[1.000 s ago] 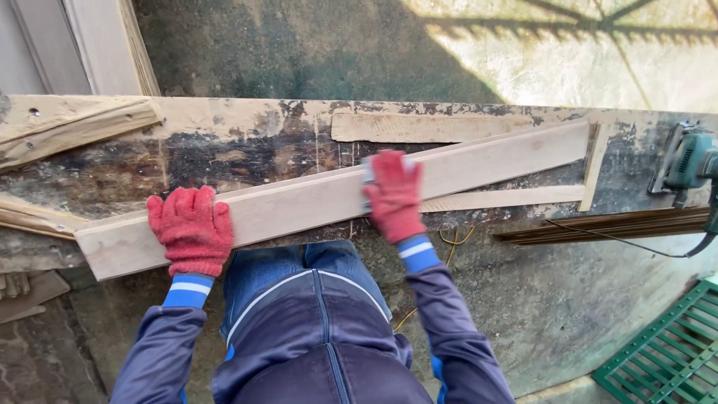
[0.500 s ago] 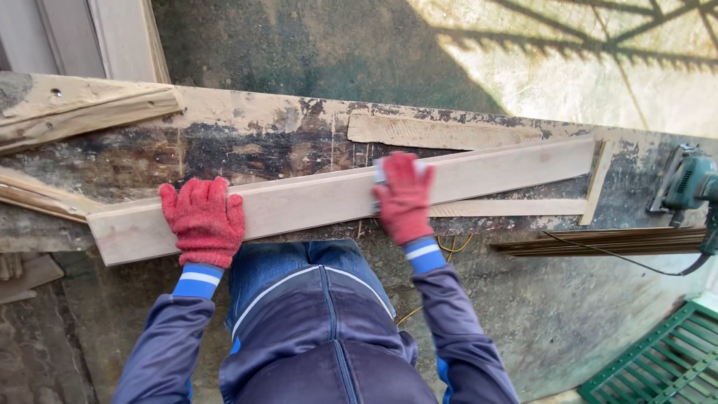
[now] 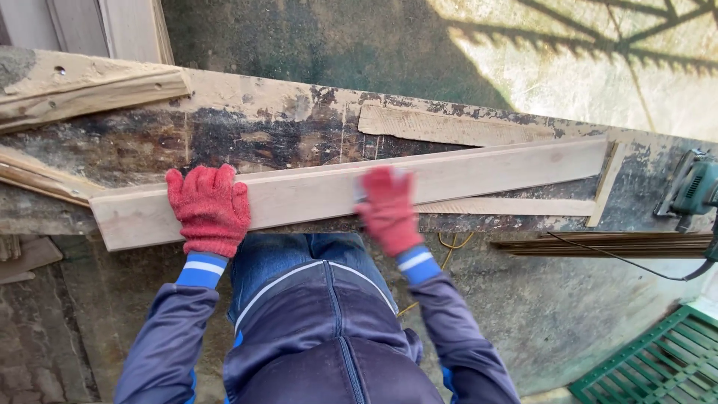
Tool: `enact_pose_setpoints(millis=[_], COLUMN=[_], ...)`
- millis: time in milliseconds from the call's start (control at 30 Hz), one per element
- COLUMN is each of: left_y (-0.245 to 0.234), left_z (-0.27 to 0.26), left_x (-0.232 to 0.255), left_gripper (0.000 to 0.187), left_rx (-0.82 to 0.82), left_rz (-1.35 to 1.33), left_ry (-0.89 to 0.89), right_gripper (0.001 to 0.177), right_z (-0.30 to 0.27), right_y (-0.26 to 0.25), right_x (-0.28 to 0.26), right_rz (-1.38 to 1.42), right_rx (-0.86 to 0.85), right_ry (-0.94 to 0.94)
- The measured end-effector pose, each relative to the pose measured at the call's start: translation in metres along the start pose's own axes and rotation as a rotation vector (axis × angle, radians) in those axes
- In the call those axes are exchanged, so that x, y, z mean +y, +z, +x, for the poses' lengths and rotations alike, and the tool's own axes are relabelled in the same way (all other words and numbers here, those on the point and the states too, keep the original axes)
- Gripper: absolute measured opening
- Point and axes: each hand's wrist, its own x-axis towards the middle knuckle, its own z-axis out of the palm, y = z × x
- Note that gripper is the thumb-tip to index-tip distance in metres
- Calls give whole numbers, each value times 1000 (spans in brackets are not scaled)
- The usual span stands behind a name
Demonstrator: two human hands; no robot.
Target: The recorder sands a wooden plank using an orbital sander and then finishes by hand with a sandpaper block.
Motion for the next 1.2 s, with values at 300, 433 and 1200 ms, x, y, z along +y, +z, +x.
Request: enact_pose_setpoints(millis=[300, 433, 1200], left_y=[-2, -7, -27], left_z=[-6, -5, -7], left_x=[2, 2, -1], left_gripper=[37, 36, 33], left_rx=[-36, -35, -62], left_rz=[33, 59, 87], left_ry=[-39, -18, -41], right_gripper=[78, 71, 68], right_z=[10, 43, -9], right_y=[-17, 5, -19], right_x=[-15, -90, 52], right_rz=[-200, 12, -225], right_rx=[100, 115, 123], right_ry=[396, -136, -248])
